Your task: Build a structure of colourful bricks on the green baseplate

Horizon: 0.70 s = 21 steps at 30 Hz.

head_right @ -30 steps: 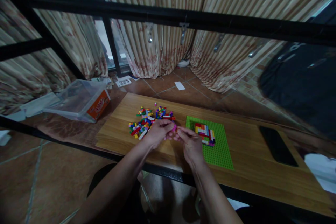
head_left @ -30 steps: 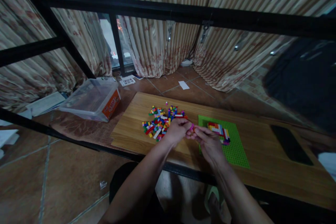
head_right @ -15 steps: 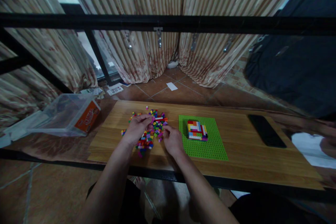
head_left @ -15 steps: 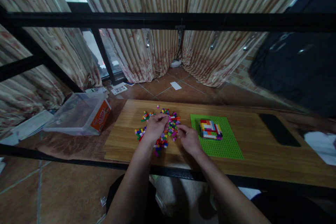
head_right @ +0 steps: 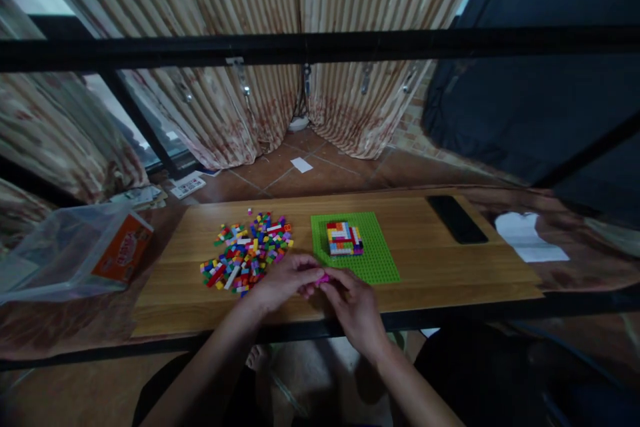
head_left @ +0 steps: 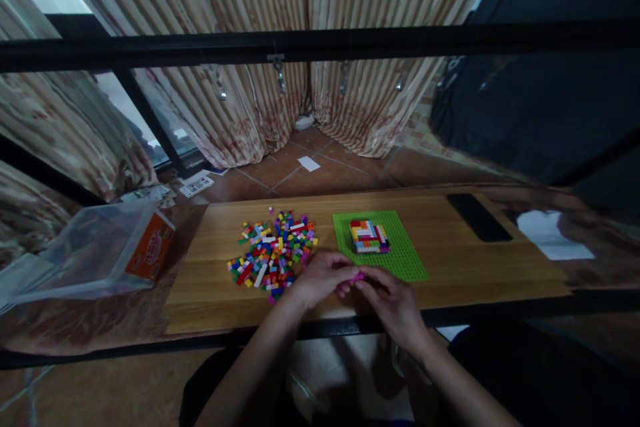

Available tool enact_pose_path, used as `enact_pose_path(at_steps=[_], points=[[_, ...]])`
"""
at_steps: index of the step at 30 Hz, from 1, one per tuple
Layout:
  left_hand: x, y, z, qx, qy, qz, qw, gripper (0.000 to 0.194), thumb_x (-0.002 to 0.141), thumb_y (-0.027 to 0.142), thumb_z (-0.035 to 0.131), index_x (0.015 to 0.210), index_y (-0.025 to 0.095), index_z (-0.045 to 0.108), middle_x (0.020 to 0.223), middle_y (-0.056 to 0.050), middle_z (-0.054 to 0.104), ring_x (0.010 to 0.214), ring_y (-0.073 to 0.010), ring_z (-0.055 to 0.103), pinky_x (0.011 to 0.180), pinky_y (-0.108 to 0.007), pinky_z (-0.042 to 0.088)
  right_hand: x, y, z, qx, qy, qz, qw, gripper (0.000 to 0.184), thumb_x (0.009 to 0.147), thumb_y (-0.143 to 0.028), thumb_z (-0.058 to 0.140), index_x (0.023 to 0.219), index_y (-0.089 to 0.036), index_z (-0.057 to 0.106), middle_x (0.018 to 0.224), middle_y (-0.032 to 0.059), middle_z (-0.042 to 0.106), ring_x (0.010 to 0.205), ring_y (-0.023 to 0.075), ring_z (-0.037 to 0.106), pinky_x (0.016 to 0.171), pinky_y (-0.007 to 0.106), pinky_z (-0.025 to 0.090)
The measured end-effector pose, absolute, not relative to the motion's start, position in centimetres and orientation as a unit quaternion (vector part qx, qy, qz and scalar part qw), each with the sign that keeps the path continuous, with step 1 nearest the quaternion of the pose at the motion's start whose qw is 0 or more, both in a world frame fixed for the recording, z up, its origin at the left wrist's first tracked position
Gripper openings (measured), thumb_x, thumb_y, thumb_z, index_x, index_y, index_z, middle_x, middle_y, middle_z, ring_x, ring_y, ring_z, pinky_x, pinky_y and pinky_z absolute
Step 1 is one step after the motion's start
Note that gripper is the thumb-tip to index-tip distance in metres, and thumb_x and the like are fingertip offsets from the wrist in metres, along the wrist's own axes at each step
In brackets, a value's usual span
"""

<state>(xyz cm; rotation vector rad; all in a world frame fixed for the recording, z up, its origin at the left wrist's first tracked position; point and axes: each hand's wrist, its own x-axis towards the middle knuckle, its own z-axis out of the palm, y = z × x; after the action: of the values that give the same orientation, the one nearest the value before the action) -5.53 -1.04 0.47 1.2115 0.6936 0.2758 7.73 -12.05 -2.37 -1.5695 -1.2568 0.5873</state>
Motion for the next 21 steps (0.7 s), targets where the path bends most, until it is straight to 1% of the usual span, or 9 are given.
enact_pose_path(at_steps=[3, 7, 9, 10, 11, 14, 17, 19, 21], points=[[-3.9, -2.4, 0.1, 0.542, 0.307, 0.120, 0.773, 0.030, 0.072, 0.042, 0.070, 0.074, 0.013, 0.063, 0.060, 0.001, 0.059, 0.049, -0.0063, 0.050, 0.052, -0.020, 0.041, 9.4, -13.8, -2.2, -0.661, -0.518, 0.225, 0.494, 0.022, 0.085, -0.039, 0.064, 0.101, -0.027, 0.072, 0.097, 0.0036, 0.073, 0.089, 0.0205, 0.069, 0.079, 0.033, 0.055], [-1.9, -3.8, -0.4, 0.539, 0.323, 0.112, 0.770, 0.033, 0.079, 0.044, 0.063, 0.069, 0.013, 0.060, 0.060, 0.001, 0.058, 0.047, -0.0063, 0.049, 0.051, -0.021, 0.041, 12.0, -14.7, -1.8, -0.654, -0.557, 0.201, 0.472, 0.017, 0.086, -0.040, 0.063, 0.091, -0.028, 0.073, 0.086, 0.0024, 0.073, 0.079, 0.0193, 0.069, 0.071, 0.031, 0.055], [-1.2, -4.0, -0.7, 0.554, 0.341, 0.113, 0.751, 0.031, 0.082, 0.042, 0.058, 0.067, 0.015, 0.057, 0.058, 0.002, 0.057, 0.046, -0.0068, 0.049, 0.050, -0.021, 0.040, 13.9, -14.3, -1.7, -0.651, -0.582, 0.192, 0.448, 0.018, 0.087, -0.040, 0.061, 0.092, -0.028, 0.073, 0.085, 0.0027, 0.072, 0.079, 0.0194, 0.068, 0.070, 0.032, 0.055], [-1.1, -4.0, -0.8, 0.567, 0.351, 0.119, 0.736, 0.029, 0.083, 0.039, 0.056, 0.066, 0.015, 0.056, 0.057, 0.002, 0.056, 0.046, -0.0069, 0.049, 0.049, -0.021, 0.040, 14.9, -13.9, -1.7, -0.652, -0.590, 0.189, 0.437, 0.019, 0.088, -0.039, 0.060, 0.094, -0.028, 0.073, 0.088, 0.0034, 0.073, 0.082, 0.0200, 0.069, 0.072, 0.033, 0.055], [-1.0, -3.8, -0.9, 0.581, 0.361, 0.130, 0.717, 0.027, 0.084, 0.036, 0.055, 0.066, 0.016, 0.055, 0.057, 0.003, 0.056, 0.046, -0.0072, 0.049, 0.050, -0.020, 0.040, 15.9, -13.4, -1.7, -0.658, -0.585, 0.174, 0.440, 0.020, 0.088, -0.040, 0.059, 0.094, -0.027, 0.073, 0.090, 0.0038, 0.073, 0.082, 0.0206, 0.069, 0.073, 0.034, 0.055], [-1.0, -2.9, -1.0, 0.642, 0.408, 0.187, 0.621, 0.018, 0.084, 0.030, 0.053, 0.072, 0.018, 0.058, 0.061, 0.003, 0.058, 0.052, -0.0098, 0.053, 0.053, -0.022, 0.042, 18.5, -11.7, -2.0, -0.670, -0.580, 0.148, 0.439, 0.022, 0.089, -0.039, 0.056, 0.095, -0.026, 0.073, 0.092, 0.0047, 0.073, 0.085, 0.0218, 0.068, 0.077, 0.037, 0.053], [-0.9, -2.1, -0.9, 0.711, 0.461, 0.249, 0.469, 0.012, 0.084, 0.026, 0.053, 0.087, 0.019, 0.062, 0.078, -0.001, 0.065, 0.070, -0.0142, 0.061, 0.065, -0.025, 0.046, 19.7, -10.4, -2.7, -0.653, -0.595, 0.150, 0.444, 0.022, 0.088, -0.040, 0.058, 0.095, -0.026, 0.074, 0.093, 0.0048, 0.071, 0.086, 0.0210, 0.066, 0.078, 0.036, 0.052], [-0.6, -1.9, -0.8, 0.737, 0.480, 0.268, 0.394, 0.018, 0.085, 0.025, 0.054, 0.099, 0.019, 0.062, 0.094, -0.004, 0.067, 0.081, -0.0168, 0.063, 0.072, -0.029, 0.048, 19.8, -10.0, -3.4, -0.646, -0.588, 0.155, 0.461, 0.021, 0.086, -0.041, 0.060, 0.094, -0.028, 0.075, 0.094, 0.0043, 0.068, 0.088, 0.0205, 0.065, 0.078, 0.036, 0.052], [-0.1, -1.8, -0.8, 0.749, 0.491, 0.272, 0.354, 0.028, 0.083, 0.026, 0.057, 0.110, 0.020, 0.059, 0.109, -0.007, 0.064, 0.091, -0.0198, 0.063, 0.078, -0.032, 0.050, 19.7, -9.7, -4.1, -0.649, -0.570, 0.160, 0.477, 0.019, 0.084, -0.042, 0.063, 0.092, -0.030, 0.075, 0.096, 0.0039, 0.065, 0.092, 0.0205, 0.063, 0.080, 0.037, 0.052]])
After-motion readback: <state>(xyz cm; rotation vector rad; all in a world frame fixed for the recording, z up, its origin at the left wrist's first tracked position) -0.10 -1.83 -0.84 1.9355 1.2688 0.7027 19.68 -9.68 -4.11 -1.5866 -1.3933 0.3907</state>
